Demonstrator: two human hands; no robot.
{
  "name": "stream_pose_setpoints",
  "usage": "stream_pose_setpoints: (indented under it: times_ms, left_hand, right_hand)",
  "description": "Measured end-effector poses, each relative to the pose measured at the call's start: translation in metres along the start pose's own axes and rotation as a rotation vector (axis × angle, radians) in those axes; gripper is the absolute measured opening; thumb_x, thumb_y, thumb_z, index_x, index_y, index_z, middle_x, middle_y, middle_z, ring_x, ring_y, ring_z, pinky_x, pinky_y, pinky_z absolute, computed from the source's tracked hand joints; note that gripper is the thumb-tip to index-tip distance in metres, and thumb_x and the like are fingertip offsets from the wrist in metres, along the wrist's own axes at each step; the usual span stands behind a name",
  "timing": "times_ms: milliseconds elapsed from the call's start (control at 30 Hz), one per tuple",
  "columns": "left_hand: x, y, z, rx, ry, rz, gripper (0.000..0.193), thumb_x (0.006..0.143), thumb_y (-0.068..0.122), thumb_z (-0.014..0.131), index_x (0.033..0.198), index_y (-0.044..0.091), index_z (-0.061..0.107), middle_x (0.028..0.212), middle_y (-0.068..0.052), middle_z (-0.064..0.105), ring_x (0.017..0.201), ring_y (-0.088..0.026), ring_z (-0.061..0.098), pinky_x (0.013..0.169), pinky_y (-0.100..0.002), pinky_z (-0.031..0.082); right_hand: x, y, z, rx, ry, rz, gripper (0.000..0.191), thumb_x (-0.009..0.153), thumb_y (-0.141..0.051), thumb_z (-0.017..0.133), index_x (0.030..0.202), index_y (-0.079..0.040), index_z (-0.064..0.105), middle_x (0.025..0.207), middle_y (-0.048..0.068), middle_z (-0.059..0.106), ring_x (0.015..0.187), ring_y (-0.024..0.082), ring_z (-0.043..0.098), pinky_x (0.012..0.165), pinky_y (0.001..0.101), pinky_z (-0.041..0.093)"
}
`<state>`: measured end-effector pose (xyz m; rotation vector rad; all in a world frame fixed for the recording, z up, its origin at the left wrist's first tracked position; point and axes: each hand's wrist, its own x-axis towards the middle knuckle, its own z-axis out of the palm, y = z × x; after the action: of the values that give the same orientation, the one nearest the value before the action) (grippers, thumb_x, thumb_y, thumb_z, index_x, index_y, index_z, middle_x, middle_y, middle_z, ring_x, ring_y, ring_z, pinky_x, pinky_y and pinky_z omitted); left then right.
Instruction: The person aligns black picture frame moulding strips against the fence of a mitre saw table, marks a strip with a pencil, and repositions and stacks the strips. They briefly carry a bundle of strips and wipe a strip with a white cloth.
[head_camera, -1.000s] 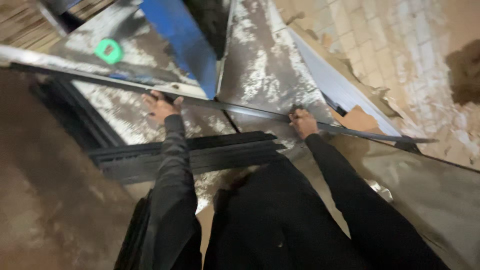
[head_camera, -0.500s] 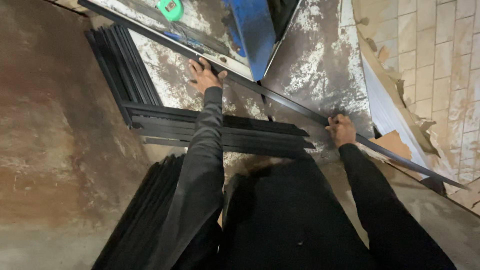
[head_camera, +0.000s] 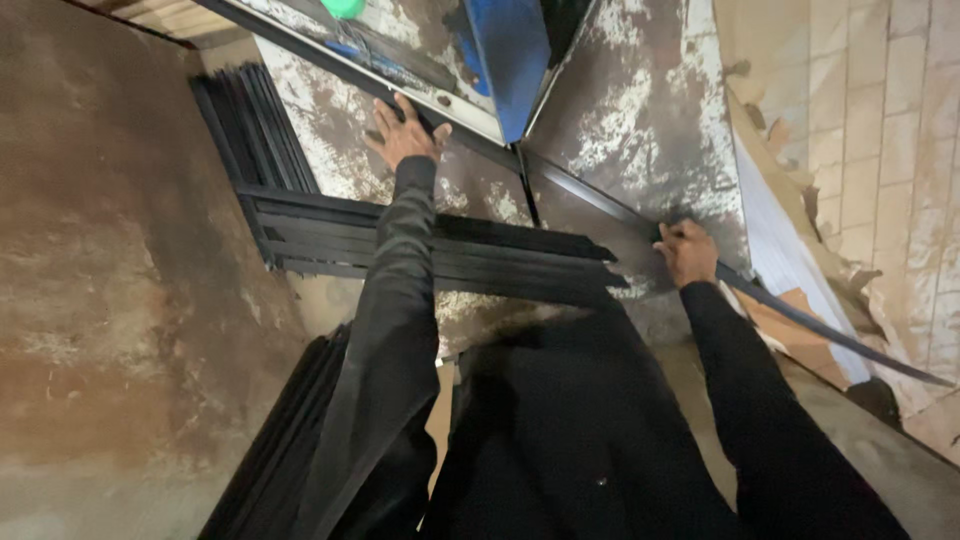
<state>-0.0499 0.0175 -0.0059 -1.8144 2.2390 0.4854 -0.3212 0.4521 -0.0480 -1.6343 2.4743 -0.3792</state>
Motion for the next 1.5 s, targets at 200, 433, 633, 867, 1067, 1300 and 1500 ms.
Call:
stream_pose_setpoints:
  times_ms: [200,433,633,867,1067,1300,1500]
  left_hand:
    - [-0.048,-0.026,0.004,0.237,0.148,0.297,0.101,0.089,0.066,0.066,0.158,0.003,0.030,0.166,-0.030,0.015,0.153,-0.047,0.019,0.121,-0.065,0.011]
    - [-0.140,-0.077,0.056,0.233,0.285,0.620,0.073,0.100,0.049,0.061,0.158,0.007,0.046,0.164,-0.029,0.030,0.151,-0.049,0.027,0.122,-0.065,0.018]
    - [-0.263,-0.089,0.100,0.362,0.306,0.684,0.060,0.106,0.048,0.050,0.151,0.008,0.051,0.155,-0.031,0.045,0.146,-0.049,0.038,0.120,-0.063,0.023]
    - [-0.433,-0.034,0.162,0.093,0.200,0.704,0.059,0.106,0.041,0.052,0.149,0.001,0.051,0.152,-0.028,0.048,0.145,-0.049,0.040,0.121,-0.057,0.032]
    - [-0.487,0.001,0.118,-0.487,0.088,0.716,0.077,0.095,0.046,0.065,0.147,-0.005,0.042,0.149,-0.028,0.049,0.144,-0.038,0.041,0.117,-0.056,0.031]
    - [-0.498,0.042,0.032,-1.576,-0.049,0.314,0.044,0.103,0.012,0.067,0.141,-0.002,0.050,0.109,-0.013,0.075,0.091,-0.015,0.073,0.080,-0.029,0.061]
    - [-0.340,-0.077,-0.056,-1.711,0.375,0.102,0.018,0.103,0.014,0.060,0.115,0.005,0.051,0.083,-0.007,0.062,0.058,-0.014,0.063,0.052,-0.028,0.052]
  right_hand:
    - [-0.079,0.011,-0.024,0.032,0.160,0.019,0.040,0.097,-0.012,0.077,0.136,-0.008,0.068,0.115,0.014,0.068,0.104,0.037,0.065,0.089,0.0483,0.053]
    - [-0.213,0.020,-0.038,0.089,0.131,-0.003,0.045,0.096,-0.006,0.075,0.139,-0.007,0.066,0.122,0.014,0.069,0.106,0.036,0.065,0.090,0.0464,0.052]
    - [-0.279,-0.008,-0.062,0.073,0.118,-0.058,0.047,0.091,-0.012,0.078,0.136,-0.010,0.068,0.116,0.012,0.070,0.102,0.034,0.066,0.087,0.0453,0.051]
    - [-0.312,-0.021,-0.109,0.123,0.164,-0.035,0.042,0.093,-0.015,0.075,0.135,-0.011,0.069,0.115,0.011,0.070,0.102,0.033,0.066,0.087,0.0445,0.050]
    - [-0.274,-0.058,-0.119,0.236,0.065,-0.045,0.039,0.094,-0.016,0.073,0.132,-0.011,0.068,0.116,0.012,0.069,0.101,0.034,0.065,0.087,0.0453,0.051]
    - [-0.236,-0.105,-0.116,0.553,-0.044,0.021,0.044,0.094,-0.022,0.072,0.134,-0.006,0.063,0.115,0.021,0.065,0.106,0.040,0.065,0.091,0.0448,0.052]
    - [-0.278,-0.011,-0.153,0.260,-0.111,0.044,0.047,0.088,-0.027,0.074,0.130,-0.008,0.065,0.121,0.020,0.069,0.112,0.040,0.066,0.093,0.0459,0.053]
